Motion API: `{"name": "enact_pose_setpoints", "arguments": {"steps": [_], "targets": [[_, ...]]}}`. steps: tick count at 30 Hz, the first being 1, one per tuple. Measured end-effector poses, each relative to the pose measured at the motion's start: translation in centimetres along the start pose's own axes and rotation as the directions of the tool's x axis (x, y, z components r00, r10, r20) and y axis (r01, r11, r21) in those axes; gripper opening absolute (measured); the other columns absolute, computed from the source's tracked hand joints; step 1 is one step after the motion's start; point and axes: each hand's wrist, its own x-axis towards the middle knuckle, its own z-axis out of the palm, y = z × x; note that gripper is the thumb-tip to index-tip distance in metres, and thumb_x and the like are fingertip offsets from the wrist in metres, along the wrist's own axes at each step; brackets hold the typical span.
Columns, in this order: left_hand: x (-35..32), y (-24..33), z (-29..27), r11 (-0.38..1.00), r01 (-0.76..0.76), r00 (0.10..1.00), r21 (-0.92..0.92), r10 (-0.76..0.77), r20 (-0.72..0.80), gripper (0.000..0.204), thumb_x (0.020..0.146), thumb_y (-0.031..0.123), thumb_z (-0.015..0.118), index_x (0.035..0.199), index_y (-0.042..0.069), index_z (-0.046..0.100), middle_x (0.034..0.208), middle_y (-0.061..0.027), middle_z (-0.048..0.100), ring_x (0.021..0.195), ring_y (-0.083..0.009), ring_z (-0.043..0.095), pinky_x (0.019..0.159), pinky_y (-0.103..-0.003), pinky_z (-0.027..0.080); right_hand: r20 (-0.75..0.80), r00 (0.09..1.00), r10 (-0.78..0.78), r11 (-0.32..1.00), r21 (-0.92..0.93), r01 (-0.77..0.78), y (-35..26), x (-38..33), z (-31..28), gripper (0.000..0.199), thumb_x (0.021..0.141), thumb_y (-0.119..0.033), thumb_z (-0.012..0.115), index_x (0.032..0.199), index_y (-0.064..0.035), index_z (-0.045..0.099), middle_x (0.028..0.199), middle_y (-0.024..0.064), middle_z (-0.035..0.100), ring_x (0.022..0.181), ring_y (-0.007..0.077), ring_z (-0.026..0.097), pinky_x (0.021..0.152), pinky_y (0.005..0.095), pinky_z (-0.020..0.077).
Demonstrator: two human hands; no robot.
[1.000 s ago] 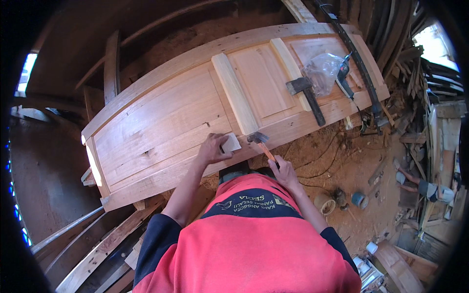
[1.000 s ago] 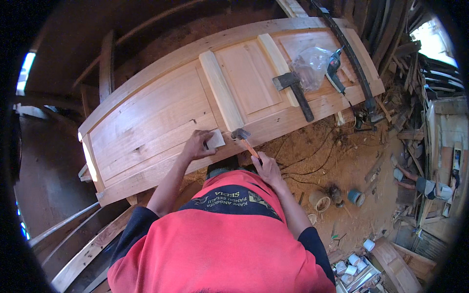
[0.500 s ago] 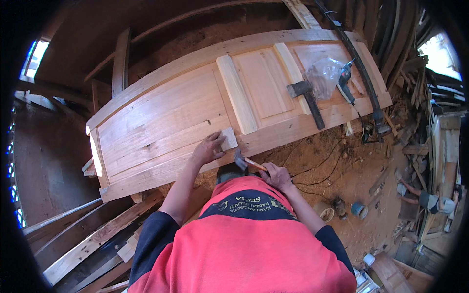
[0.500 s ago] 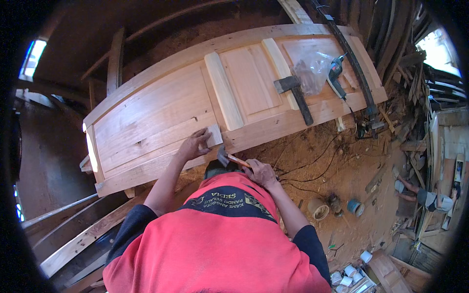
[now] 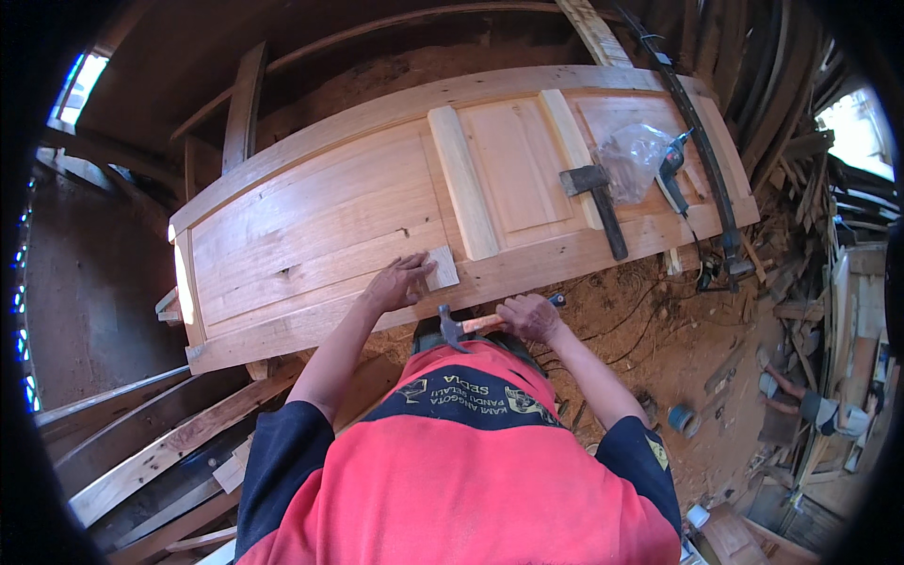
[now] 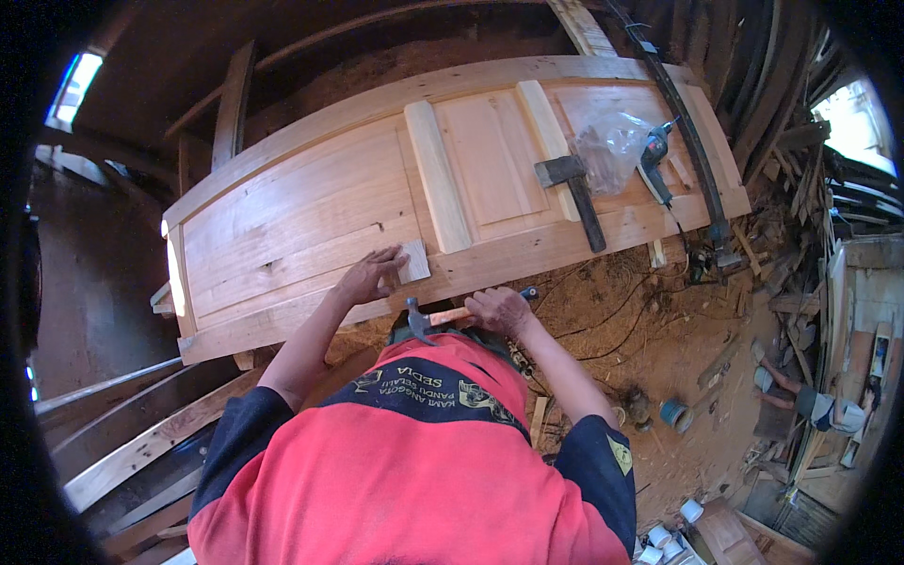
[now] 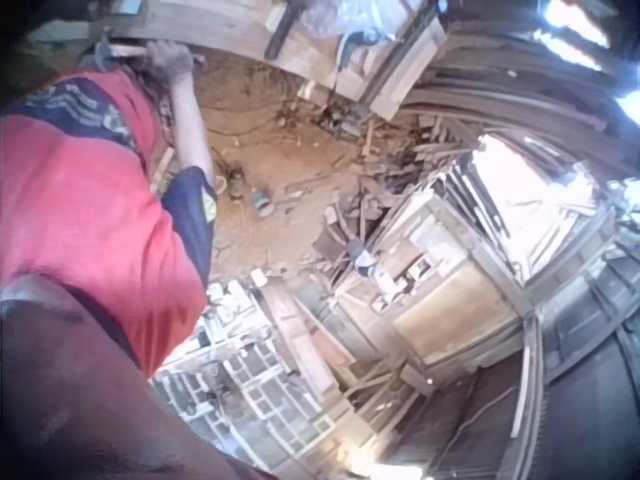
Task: The person constructs a wooden furniture piece by using an electric drill, securing a panel with a hammer and nails, and wiping the surface with a small cloth.
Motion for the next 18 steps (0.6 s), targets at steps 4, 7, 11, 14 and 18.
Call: {"name": "enact_pose_setpoints", "arguments": {"steps": [4, 7, 11, 14, 18], "targets": [[0.0, 0.4, -0.4, 0.996, 0.010, 1.000, 0.092, -0.013, 0.028, 0.086, 0.073, 0.014, 0.075, 0.151, 0.017, 0.040, 0.157, -0.0199, 0.034, 0.143, -0.0353, 0.037, 0.119, -0.049, 0.032, 0.075, 0.995, 0.067, 0.988, -0.143, -0.055, 0.6, 0.8, -0.1, 0.027, 0.081, -0.039, 0.070, 0.087, -0.0154, 0.059, 0.077, 0.0023, 0.061, 0.071, 0.0214, 0.067, 0.055, 0.0359, 0.0541], [0.2, 0.6, -0.5, 0.993, 0.030, 0.998, 0.113, -0.036, 0.054, 0.083, 0.074, 0.012, 0.072, 0.151, 0.017, 0.041, 0.157, -0.0197, 0.034, 0.143, -0.0351, 0.037, 0.119, -0.050, 0.031, 0.049, 0.994, -0.100, 0.983, -0.147, 0.106, 1.0, 1.1, -0.4, 0.027, 0.082, -0.040, 0.070, 0.087, -0.0154, 0.059, 0.079, 0.0021, 0.062, 0.072, 0.0216, 0.068, 0.056, 0.0356, 0.0548], [0.3, 0.6, -0.4, 0.997, 0.019, 0.999, 0.076, -0.022, 0.035, 0.081, 0.076, 0.011, 0.070, 0.151, 0.017, 0.041, 0.157, -0.0191, 0.034, 0.143, -0.0348, 0.037, 0.119, -0.052, 0.030, 0.105, 0.994, 0.035, 0.986, -0.168, -0.017, 2.3, 1.9, -0.3, 0.028, 0.081, -0.038, 0.072, 0.090, -0.0154, 0.059, 0.081, 0.0016, 0.062, 0.072, 0.0218, 0.069, 0.061, 0.0357, 0.0546], [0.2, 0.6, -0.4, 0.997, 0.044, 0.998, 0.069, -0.048, 0.051, 0.083, 0.074, 0.007, 0.068, 0.151, 0.019, 0.040, 0.160, -0.0161, 0.031, 0.145, -0.0321, 0.034, 0.120, -0.051, 0.029, 0.215, 0.974, -0.065, 0.990, -0.112, 0.090, 2.9, 2.0, -0.3, 0.029, 0.082, -0.039, 0.071, 0.092, -0.0154, 0.058, 0.081, 0.0024, 0.062, 0.072, 0.0226, 0.069, 0.061, 0.0377, 0.0547], [0.3, 0.8, -0.5, 0.997, 0.038, 0.998, 0.065, -0.040, 0.041, 0.080, 0.075, 0.006, 0.067, 0.150, 0.018, 0.042, 0.159, -0.0171, 0.032, 0.145, -0.0342, 0.035, 0.120, -0.052, 0.029, 0.108, 0.961, -0.255, 0.958, -0.110, 0.266, 3.0, 2.0, -0.2, 0.029, 0.082, -0.039, 0.071, 0.093, -0.0158, 0.058, 0.080, 0.0026, 0.062, 0.073, 0.0229, 0.070, 0.059, 0.0377, 0.0546]]}}
